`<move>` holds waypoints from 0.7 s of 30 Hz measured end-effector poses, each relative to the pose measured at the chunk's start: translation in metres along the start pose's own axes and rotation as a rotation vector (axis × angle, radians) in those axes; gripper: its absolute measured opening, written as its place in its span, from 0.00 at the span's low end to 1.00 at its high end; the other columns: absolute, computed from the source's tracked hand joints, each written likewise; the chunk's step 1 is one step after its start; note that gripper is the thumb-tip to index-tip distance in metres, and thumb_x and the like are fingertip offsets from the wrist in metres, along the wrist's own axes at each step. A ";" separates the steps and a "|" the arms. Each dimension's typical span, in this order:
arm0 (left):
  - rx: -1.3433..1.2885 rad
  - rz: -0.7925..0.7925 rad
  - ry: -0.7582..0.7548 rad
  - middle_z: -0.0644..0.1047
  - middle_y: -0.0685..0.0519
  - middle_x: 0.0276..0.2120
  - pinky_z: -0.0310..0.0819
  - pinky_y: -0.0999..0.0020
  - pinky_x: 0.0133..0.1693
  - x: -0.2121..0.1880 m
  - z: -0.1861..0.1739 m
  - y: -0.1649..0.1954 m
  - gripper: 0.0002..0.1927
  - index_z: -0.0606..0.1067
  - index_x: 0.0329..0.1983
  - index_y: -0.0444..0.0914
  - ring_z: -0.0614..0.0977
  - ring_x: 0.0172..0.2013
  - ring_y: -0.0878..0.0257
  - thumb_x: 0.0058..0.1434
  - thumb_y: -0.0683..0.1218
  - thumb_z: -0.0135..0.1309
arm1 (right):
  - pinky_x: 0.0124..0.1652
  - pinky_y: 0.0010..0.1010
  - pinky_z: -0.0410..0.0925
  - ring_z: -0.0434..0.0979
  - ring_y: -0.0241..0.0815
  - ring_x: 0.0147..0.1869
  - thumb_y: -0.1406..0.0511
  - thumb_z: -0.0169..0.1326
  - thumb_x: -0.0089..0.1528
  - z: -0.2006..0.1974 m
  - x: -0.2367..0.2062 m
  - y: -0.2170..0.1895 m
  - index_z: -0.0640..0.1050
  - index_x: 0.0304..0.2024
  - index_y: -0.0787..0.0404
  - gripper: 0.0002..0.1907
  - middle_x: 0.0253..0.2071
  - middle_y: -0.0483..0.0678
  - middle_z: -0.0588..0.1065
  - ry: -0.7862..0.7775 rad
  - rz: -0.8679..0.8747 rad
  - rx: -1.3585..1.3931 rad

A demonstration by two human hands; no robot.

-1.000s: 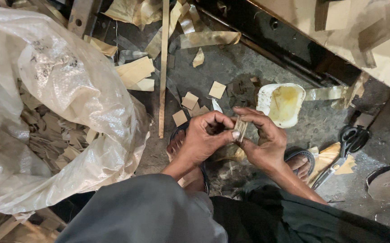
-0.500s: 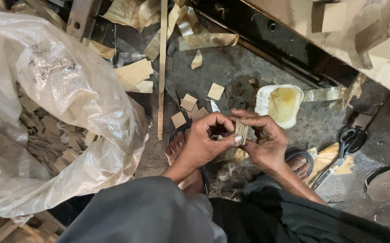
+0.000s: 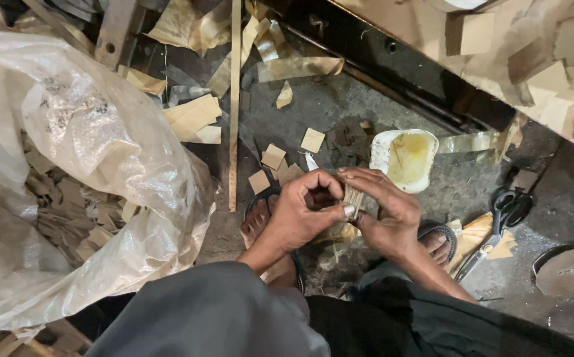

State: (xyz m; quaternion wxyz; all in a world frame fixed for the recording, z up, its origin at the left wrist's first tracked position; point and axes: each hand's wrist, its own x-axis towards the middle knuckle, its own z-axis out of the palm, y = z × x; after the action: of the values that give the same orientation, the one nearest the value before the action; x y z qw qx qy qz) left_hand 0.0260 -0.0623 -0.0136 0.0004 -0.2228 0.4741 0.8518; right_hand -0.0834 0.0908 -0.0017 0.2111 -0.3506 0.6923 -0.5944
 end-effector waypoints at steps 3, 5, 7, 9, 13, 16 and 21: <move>-0.017 0.007 -0.055 0.73 0.61 0.38 0.74 0.77 0.44 0.001 0.002 -0.002 0.12 0.72 0.40 0.36 0.74 0.40 0.76 0.60 0.35 0.64 | 0.62 0.42 0.72 0.79 0.52 0.63 0.76 0.67 0.50 -0.004 0.007 -0.008 0.78 0.53 0.66 0.28 0.55 0.54 0.79 -0.022 -0.108 -0.190; -0.027 -0.004 -0.086 0.73 0.61 0.36 0.74 0.77 0.42 0.003 0.003 -0.004 0.13 0.70 0.39 0.37 0.75 0.39 0.76 0.60 0.37 0.65 | 0.61 0.44 0.73 0.79 0.54 0.63 0.77 0.63 0.49 -0.007 0.007 -0.012 0.77 0.53 0.66 0.28 0.54 0.55 0.79 -0.022 -0.159 -0.267; -0.085 -0.048 -0.083 0.74 0.61 0.34 0.75 0.77 0.39 0.005 0.003 -0.008 0.16 0.68 0.36 0.38 0.75 0.36 0.75 0.58 0.38 0.68 | 0.61 0.45 0.74 0.79 0.57 0.63 0.81 0.56 0.49 -0.008 0.006 -0.014 0.76 0.55 0.67 0.29 0.55 0.57 0.78 -0.030 -0.223 -0.363; -0.151 -0.130 -0.041 0.76 0.59 0.30 0.74 0.77 0.37 0.004 0.000 -0.012 0.16 0.69 0.34 0.38 0.77 0.34 0.73 0.57 0.40 0.68 | 0.59 0.48 0.72 0.77 0.60 0.61 0.80 0.58 0.49 -0.008 0.003 -0.015 0.74 0.56 0.71 0.30 0.55 0.59 0.76 -0.045 -0.229 -0.419; -0.194 -0.135 -0.002 0.75 0.60 0.26 0.75 0.77 0.35 -0.002 0.000 -0.027 0.16 0.69 0.32 0.38 0.78 0.31 0.73 0.55 0.40 0.69 | 0.59 0.49 0.71 0.76 0.63 0.60 0.80 0.58 0.48 -0.005 0.002 -0.022 0.72 0.56 0.72 0.31 0.56 0.61 0.74 -0.053 -0.269 -0.451; 0.022 -0.019 0.010 0.70 0.61 0.26 0.65 0.79 0.31 -0.001 -0.003 -0.032 0.18 0.69 0.33 0.37 0.69 0.29 0.75 0.59 0.38 0.71 | 0.59 0.50 0.71 0.77 0.63 0.61 0.80 0.58 0.48 -0.007 0.006 -0.030 0.72 0.58 0.70 0.34 0.56 0.60 0.75 -0.028 -0.195 -0.458; -0.119 -0.259 -0.236 0.77 0.57 0.31 0.74 0.75 0.37 0.012 -0.018 -0.020 0.17 0.69 0.33 0.38 0.78 0.34 0.71 0.55 0.39 0.70 | 0.52 0.43 0.74 0.80 0.54 0.55 0.74 0.66 0.49 -0.044 0.005 -0.027 0.79 0.57 0.64 0.31 0.52 0.56 0.79 -0.334 -0.005 -0.190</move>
State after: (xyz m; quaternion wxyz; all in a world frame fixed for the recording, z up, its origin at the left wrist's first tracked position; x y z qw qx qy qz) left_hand 0.0265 -0.0689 -0.0422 0.1526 -0.1803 0.3870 0.8913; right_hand -0.1117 0.1160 0.0341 0.2875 -0.4643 0.6998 -0.4605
